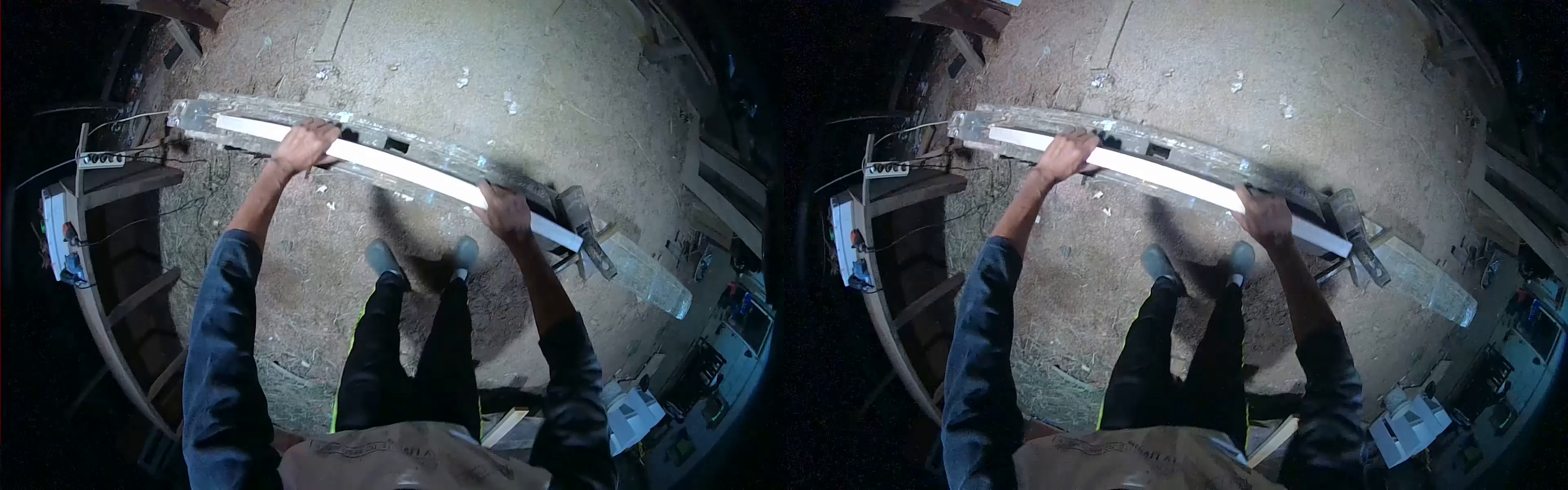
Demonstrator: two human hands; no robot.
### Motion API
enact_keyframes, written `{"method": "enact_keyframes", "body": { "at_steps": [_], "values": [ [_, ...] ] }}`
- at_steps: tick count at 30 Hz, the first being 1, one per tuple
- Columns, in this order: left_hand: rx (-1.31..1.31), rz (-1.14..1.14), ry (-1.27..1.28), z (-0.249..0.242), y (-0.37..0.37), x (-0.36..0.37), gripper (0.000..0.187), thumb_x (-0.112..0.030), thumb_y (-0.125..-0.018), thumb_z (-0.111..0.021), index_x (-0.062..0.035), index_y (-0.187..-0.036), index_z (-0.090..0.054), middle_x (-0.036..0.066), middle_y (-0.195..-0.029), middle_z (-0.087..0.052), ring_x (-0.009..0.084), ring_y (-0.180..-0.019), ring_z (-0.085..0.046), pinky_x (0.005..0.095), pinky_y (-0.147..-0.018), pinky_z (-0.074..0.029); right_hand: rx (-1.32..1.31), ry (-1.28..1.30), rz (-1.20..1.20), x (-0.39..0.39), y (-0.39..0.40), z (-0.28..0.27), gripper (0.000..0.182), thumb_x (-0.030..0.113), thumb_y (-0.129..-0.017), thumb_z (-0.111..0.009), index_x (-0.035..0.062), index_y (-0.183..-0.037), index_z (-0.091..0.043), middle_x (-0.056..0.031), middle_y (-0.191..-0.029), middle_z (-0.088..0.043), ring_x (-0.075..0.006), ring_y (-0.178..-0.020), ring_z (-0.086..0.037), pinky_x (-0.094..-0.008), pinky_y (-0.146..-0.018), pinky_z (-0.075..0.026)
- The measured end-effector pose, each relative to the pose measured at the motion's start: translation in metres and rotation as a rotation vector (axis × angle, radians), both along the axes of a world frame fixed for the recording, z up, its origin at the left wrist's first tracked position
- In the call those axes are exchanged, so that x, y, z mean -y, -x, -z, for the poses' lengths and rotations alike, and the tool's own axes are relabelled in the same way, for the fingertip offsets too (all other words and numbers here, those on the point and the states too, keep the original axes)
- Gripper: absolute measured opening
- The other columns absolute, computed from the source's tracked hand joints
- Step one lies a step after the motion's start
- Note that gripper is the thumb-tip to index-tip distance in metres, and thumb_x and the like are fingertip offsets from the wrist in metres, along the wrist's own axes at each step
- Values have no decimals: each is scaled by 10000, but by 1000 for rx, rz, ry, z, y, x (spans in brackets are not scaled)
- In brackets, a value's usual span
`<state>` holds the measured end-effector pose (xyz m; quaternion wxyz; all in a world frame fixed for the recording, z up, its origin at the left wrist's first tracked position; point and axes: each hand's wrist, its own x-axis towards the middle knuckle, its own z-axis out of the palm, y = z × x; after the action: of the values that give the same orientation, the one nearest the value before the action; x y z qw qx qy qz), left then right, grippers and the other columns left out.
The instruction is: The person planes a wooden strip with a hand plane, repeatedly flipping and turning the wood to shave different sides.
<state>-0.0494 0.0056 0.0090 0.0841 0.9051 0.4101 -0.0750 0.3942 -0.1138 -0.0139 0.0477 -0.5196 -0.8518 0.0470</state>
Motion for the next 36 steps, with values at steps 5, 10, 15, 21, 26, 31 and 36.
{"method": "enact_keyframes", "body": {
  "at_steps": [5,10,15,21,26,31,36],
  "values": [
    [-59,8,-25,9,-19,0,572,-538,-842,-673,-33,-1104,-609,160,-1078,-701,318,-1058,-668,432,-957,-505,32,221,26,0,-16,-12,533,409,-794,-788,124,-1198,-589,-92,-893,-706,-244,-800,-714,-354,-712,-563],
    [-95,-61,0,-13,-31,14,564,-505,-843,-688,-43,-1153,-595,192,-1195,-665,353,-1168,-616,465,-1066,-434,101,229,26,4,-11,-17,526,382,-822,-782,109,-1220,-572,-91,-926,-724,-254,-786,-733,-362,-692,-590],
    [-142,-30,174,-33,-36,16,704,-403,-782,-722,-159,-1410,-522,143,-1357,-606,327,-1280,-558,479,-1099,-415,-39,145,21,21,2,-25,628,252,-775,-795,131,-1338,-543,-105,-1188,-690,-259,-1042,-702,-390,-836,-587],
    [-197,-79,267,-18,-29,19,802,-290,-766,-743,-190,-1501,-437,102,-1441,-562,298,-1267,-579,468,-1074,-462,-92,350,69,17,0,-43,723,199,-744,-776,125,-1412,-510,-126,-1327,-617,-308,-1142,-651,-423,-939,-553],
    [-103,-33,257,-18,-22,27,782,-198,-804,-741,-188,-1514,-411,103,-1454,-550,302,-1276,-574,452,-1097,-447,-209,466,119,12,-19,-41,803,242,-718,-783,94,-1449,-485,-180,-1355,-585,-357,-1227,-590,-456,-1049,-474],
    [-32,-35,269,-18,-7,60,796,-159,-817,-703,-135,-1535,-361,107,-1504,-496,301,-1359,-500,460,-1166,-380,-287,478,-56,12,-36,-32,900,291,-653,-815,63,-1455,-476,-218,-1314,-555,-414,-1202,-531,-463,-1065,-423],
    [-49,-113,328,-14,15,90,903,-198,-793,-774,-171,-1563,-303,89,-1556,-428,293,-1418,-426,457,-1203,-326,-306,574,-94,8,-31,-22,930,311,-613,-843,20,-1422,-491,-212,-1265,-548,-393,-1191,-508,-466,-1048,-418]
  ]
}}
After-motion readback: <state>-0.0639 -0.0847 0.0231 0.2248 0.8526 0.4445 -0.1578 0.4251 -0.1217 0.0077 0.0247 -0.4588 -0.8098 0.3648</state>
